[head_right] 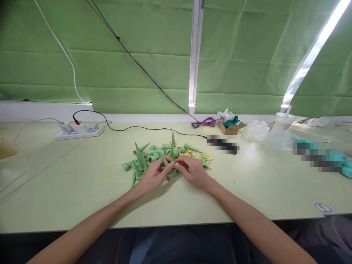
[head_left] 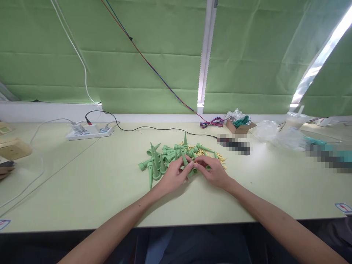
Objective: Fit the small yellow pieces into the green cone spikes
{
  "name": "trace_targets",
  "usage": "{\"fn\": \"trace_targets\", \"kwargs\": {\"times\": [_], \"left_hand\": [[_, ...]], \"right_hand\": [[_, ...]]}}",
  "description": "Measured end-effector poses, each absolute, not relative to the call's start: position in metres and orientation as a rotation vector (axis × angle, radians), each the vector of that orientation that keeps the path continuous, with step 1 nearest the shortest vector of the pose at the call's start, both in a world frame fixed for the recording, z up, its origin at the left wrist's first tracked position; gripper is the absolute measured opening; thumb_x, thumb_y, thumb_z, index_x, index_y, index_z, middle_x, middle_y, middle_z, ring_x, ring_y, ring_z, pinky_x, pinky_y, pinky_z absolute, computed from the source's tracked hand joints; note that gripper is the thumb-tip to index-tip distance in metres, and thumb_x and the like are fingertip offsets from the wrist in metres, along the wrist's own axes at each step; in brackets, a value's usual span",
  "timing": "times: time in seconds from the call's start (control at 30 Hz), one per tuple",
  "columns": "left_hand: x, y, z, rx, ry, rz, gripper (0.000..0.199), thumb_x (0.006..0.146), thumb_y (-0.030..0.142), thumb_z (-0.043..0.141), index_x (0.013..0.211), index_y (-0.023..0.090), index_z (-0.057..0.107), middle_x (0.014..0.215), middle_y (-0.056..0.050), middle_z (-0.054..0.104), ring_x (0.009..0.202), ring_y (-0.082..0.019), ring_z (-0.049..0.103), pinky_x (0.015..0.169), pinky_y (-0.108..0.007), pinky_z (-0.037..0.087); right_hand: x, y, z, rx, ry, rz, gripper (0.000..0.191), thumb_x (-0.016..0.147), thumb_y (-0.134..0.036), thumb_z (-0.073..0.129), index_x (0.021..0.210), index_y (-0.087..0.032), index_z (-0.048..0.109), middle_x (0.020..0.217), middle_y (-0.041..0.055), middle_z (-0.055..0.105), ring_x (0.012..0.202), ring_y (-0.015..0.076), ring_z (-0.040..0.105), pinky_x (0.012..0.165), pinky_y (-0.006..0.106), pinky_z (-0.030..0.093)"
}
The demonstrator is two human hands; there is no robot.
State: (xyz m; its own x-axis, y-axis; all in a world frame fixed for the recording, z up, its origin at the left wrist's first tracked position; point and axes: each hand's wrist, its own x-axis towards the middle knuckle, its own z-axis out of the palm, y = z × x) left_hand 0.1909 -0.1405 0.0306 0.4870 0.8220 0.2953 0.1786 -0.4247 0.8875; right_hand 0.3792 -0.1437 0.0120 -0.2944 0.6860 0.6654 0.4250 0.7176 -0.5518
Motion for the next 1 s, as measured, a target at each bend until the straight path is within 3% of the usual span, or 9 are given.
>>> {"fn": "trace_targets", "kwargs": {"times": [0.43, 0.67, 1.0], "left_hand": [[0.1905, -0.1384, 0.0275, 1.783, 0.876, 1.018, 0.027, 0.092, 0.047, 0.053, 0.094, 0.020, 0.055, 0.087, -0.001, 0.054, 0.066, -0.012, 0.053, 0.052, -0.025, 0.058], [0.1901, -0.1392, 0.0290, 1.807, 0.900, 1.035, 0.026, 0.092, 0.046, 0.055, 0.091, 0.020, 0.055, 0.075, 0.002, 0.049, 0.059, -0.011, 0.051, 0.049, -0.024, 0.056], [0.1896, -0.1391, 0.0291, 1.861, 0.935, 1.056, 0.028, 0.091, 0.047, 0.054, 0.091, 0.019, 0.059, 0.078, 0.000, 0.055, 0.060, -0.012, 0.053, 0.052, -0.025, 0.055]], "right_hand": [[0.3806, -0.1453, 0.0140, -0.823, -1.979, 0.382, 0.013, 0.096, -0.025, 0.052, 0.103, -0.019, 0.062, 0.080, 0.0037, 0.063, 0.064, 0.0137, 0.056, 0.058, 0.026, 0.046], [0.3804, -0.1457, 0.0160, -0.837, -1.970, 0.375, 0.012, 0.096, -0.025, 0.052, 0.098, -0.020, 0.062, 0.074, 0.0017, 0.062, 0.062, 0.0129, 0.053, 0.056, 0.024, 0.042], [0.3796, -0.1456, 0.0161, -0.855, -1.954, 0.361, 0.013, 0.096, -0.027, 0.052, 0.097, -0.019, 0.062, 0.072, 0.0017, 0.062, 0.061, 0.0130, 0.052, 0.054, 0.024, 0.041]]}}
